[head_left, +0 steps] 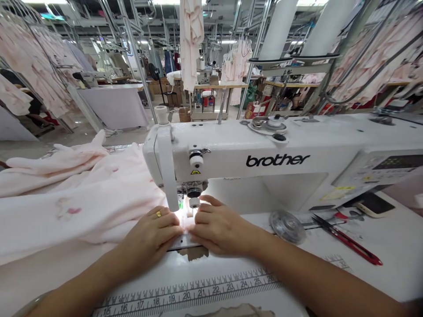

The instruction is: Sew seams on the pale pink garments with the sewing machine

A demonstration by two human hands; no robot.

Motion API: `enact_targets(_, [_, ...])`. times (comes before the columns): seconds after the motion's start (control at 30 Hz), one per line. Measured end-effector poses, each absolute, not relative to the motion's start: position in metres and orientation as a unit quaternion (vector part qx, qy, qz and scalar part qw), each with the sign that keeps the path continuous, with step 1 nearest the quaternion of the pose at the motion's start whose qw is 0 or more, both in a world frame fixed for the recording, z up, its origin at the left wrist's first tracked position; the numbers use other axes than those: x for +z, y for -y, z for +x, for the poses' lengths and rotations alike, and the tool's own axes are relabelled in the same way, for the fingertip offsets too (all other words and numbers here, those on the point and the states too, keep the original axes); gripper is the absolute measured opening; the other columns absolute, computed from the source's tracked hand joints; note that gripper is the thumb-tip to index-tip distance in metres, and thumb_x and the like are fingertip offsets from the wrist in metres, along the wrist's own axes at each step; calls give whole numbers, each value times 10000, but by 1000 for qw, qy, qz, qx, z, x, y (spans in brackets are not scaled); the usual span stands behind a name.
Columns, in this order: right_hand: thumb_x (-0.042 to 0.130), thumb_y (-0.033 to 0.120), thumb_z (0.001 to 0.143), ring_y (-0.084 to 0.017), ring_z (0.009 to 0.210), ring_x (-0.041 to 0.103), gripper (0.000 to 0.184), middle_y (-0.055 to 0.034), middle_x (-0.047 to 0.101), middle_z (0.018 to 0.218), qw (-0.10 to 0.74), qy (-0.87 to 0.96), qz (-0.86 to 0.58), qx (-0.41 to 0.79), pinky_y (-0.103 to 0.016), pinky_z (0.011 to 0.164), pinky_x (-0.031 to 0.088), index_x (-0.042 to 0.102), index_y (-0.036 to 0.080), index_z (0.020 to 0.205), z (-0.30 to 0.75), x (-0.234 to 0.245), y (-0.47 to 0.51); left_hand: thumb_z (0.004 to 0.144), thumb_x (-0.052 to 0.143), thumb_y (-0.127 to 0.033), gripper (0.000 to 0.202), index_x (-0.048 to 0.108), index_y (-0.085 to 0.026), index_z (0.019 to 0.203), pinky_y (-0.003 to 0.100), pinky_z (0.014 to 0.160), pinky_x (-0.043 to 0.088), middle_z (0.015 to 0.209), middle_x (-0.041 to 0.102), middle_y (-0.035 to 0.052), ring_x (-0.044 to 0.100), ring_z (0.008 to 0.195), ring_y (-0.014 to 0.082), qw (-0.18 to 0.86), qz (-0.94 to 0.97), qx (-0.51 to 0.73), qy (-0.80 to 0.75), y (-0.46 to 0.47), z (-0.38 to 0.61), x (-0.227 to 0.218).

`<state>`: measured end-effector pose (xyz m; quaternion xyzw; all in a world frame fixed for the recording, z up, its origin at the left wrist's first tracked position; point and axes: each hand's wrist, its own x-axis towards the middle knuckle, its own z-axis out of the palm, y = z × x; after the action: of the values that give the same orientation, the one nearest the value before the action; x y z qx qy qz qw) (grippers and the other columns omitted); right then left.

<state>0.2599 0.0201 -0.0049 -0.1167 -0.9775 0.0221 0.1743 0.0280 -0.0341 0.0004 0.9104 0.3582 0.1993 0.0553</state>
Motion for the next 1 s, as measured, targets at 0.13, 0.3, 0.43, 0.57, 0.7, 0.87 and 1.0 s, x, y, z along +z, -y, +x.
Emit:
enact_targets(0.13, [581, 258, 1009, -190, 876, 496, 136, -15, 588, 876, 174, 975, -132, 46, -401, 1119, 206, 630, 156, 1084, 261, -3, -20, 958, 435, -103, 249, 641, -183, 1073, 317, 757, 469, 978, 652, 52, 574, 858, 176, 9, 920, 181, -346, 39, 26, 0])
enact_targets(0.3, [618, 300, 992, -197, 937, 474, 128, -13, 569, 939, 130, 976, -158, 69, -412, 1138, 163, 625, 194, 1062, 262, 0, -17, 959, 390, -94, 330, 608, -176, 1192, 330, 815, 517, 1017, 693, 63, 631, 911, 189, -35, 929, 183, -321, 38, 21, -5])
enact_targets(0.43, [652, 360, 979, -229, 1065, 439, 310, -52, 562, 1085, 137, 967, -200, 76, -420, 1143, 152, 560, 202, 1230, 261, -1, -15, 927, 367, -56, 360, 596, -144, 1190, 340, 821, 552, 1106, 709, 91, 664, 959, 200, -94, 920, 194, -327, 32, 16, -10])
enact_targets(0.57, [648, 386, 984, -237, 1120, 408, 347, -62, 534, 1153, 147, 961, -213, 94, -416, 1145, 149, 541, 215, 1266, 260, -2, -16, 890, 402, -45, 373, 596, -128, 1199, 411, 904, 560, 1173, 691, 125, 661, 1054, 233, -97, 911, 170, -363, 25, 12, -15])
enact_targets(0.7, [648, 340, 988, -225, 1114, 410, 258, -40, 542, 1104, 146, 958, -218, 118, -413, 1145, 141, 571, 219, 1202, 260, -2, -17, 880, 463, -68, 449, 518, -146, 1319, 472, 1028, 493, 1317, 606, 142, 559, 1240, 254, -15, 906, 151, -396, 18, 8, -17])
enact_targets(0.87, [634, 277, 991, -220, 1070, 441, 233, -31, 559, 1076, 149, 955, -216, 135, -408, 1122, 184, 569, 221, 1207, 260, 1, -18, 853, 475, -44, 487, 488, -137, 1330, 472, 1056, 461, 1330, 580, 151, 522, 1270, 261, 24, 905, 129, -405, 12, 8, -17])
enact_targets(1.0, [631, 229, 973, -224, 1072, 483, 271, -27, 582, 1108, 167, 952, -216, 139, -408, 1119, 199, 560, 250, 1234, 260, -3, -17, 812, 479, -16, 464, 529, -131, 1259, 460, 1046, 455, 1298, 593, 155, 537, 1238, 269, 35, 901, 133, -412, 13, 13, -12])
